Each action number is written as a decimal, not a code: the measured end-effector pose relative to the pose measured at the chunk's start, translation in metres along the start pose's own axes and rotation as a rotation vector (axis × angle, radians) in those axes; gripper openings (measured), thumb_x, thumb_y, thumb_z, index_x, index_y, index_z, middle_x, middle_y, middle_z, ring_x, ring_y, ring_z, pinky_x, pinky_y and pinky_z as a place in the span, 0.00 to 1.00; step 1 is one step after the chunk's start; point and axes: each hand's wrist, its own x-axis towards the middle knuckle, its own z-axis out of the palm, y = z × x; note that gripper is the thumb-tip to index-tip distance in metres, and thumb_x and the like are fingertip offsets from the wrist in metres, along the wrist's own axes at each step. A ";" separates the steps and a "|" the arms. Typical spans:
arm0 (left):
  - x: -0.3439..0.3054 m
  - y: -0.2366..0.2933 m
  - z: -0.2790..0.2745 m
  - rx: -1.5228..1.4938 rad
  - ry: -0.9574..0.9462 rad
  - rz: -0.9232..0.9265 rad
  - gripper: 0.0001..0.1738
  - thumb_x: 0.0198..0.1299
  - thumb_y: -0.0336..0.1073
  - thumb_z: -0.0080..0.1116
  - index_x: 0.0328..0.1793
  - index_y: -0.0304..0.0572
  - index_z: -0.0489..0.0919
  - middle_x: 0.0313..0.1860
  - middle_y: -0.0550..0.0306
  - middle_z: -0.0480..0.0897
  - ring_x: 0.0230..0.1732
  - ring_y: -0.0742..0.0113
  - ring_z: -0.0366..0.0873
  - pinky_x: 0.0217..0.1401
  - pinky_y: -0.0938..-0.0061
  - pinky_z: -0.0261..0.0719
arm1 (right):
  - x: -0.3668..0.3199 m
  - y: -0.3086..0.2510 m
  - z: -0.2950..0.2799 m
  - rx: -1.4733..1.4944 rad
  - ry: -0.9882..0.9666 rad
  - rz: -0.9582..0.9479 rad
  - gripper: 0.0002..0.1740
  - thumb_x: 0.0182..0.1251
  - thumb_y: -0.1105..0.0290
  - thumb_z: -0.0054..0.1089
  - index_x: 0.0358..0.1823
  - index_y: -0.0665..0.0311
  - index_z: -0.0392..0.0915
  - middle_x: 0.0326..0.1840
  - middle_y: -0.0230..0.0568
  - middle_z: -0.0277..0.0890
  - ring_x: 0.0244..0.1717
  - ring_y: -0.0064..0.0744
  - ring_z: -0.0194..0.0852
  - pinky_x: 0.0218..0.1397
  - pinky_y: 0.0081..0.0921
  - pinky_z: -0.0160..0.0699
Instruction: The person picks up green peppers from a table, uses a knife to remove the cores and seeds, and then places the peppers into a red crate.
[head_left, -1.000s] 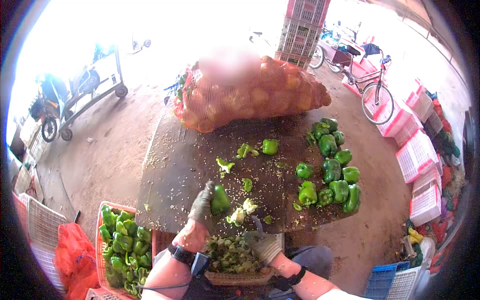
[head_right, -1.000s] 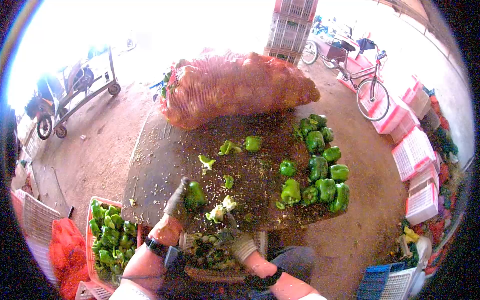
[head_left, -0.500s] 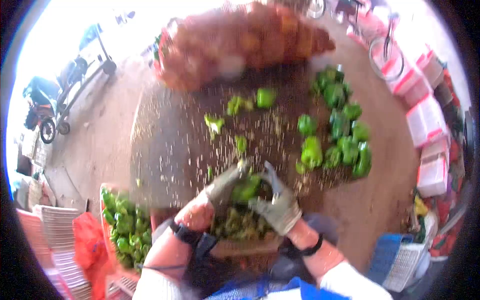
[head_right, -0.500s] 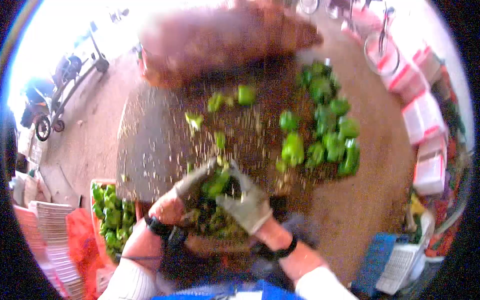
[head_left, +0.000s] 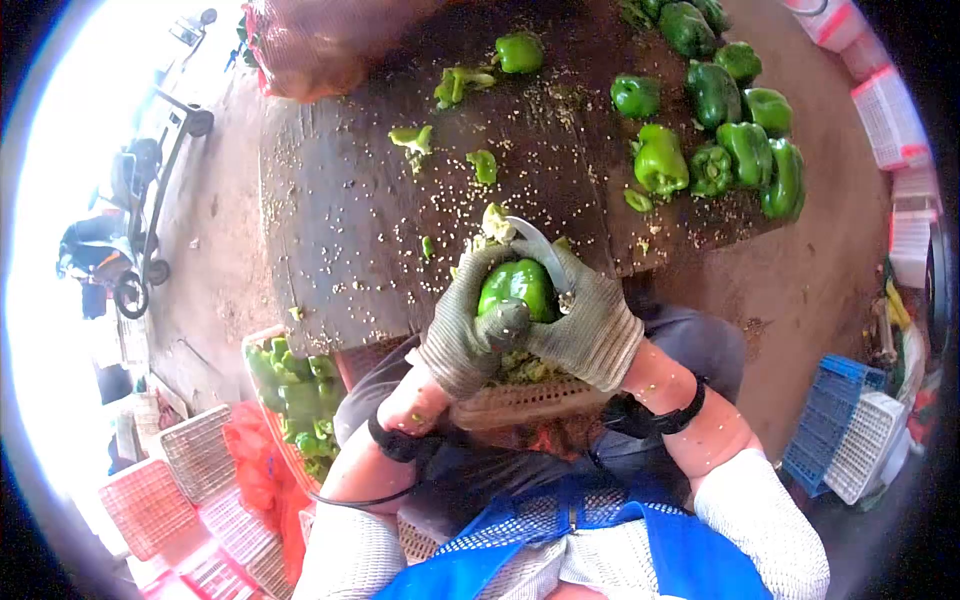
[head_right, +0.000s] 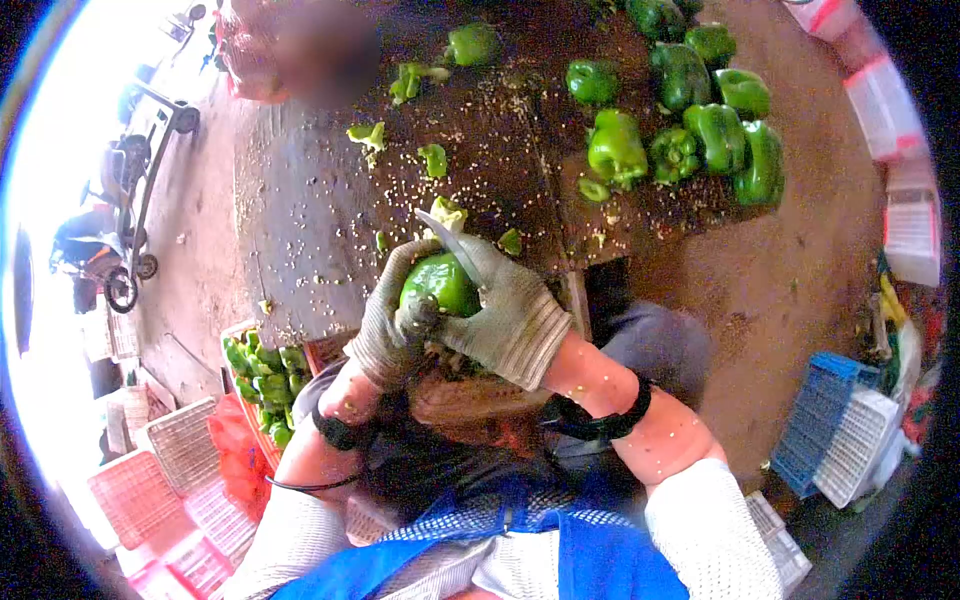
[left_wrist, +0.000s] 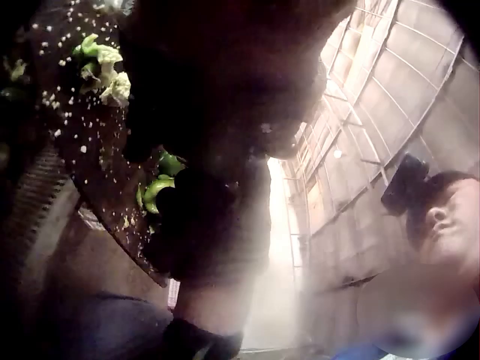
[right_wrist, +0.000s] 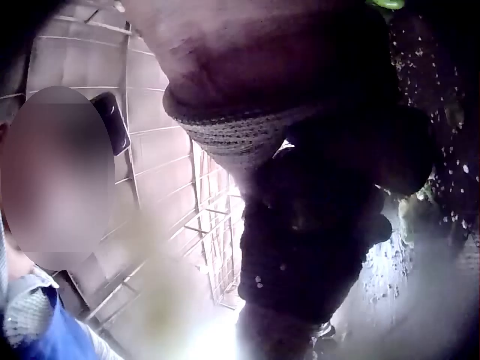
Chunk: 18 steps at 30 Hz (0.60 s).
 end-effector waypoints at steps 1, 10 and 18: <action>0.000 0.002 0.005 -0.076 0.022 0.021 0.46 0.56 0.67 0.62 0.67 0.37 0.66 0.56 0.52 0.76 0.56 0.66 0.73 0.59 0.70 0.74 | 0.000 0.001 0.002 0.048 0.037 0.005 0.46 0.52 0.58 0.72 0.72 0.63 0.61 0.62 0.49 0.73 0.60 0.37 0.75 0.64 0.29 0.72; 0.017 -0.025 0.044 -0.867 0.238 -0.079 0.42 0.59 0.71 0.52 0.64 0.42 0.70 0.58 0.54 0.76 0.55 0.62 0.76 0.61 0.67 0.75 | 0.008 -0.007 0.017 -0.036 0.307 0.151 0.19 0.49 0.69 0.66 0.45 0.60 0.76 0.39 0.52 0.78 0.44 0.56 0.77 0.49 0.44 0.77; 0.021 -0.017 0.030 -1.076 0.261 -0.426 0.36 0.67 0.69 0.36 0.64 0.49 0.72 0.58 0.50 0.77 0.60 0.52 0.74 0.66 0.56 0.70 | 0.011 -0.011 0.021 -0.126 0.341 0.206 0.22 0.51 0.69 0.67 0.51 0.57 0.75 0.41 0.51 0.73 0.45 0.55 0.74 0.50 0.43 0.77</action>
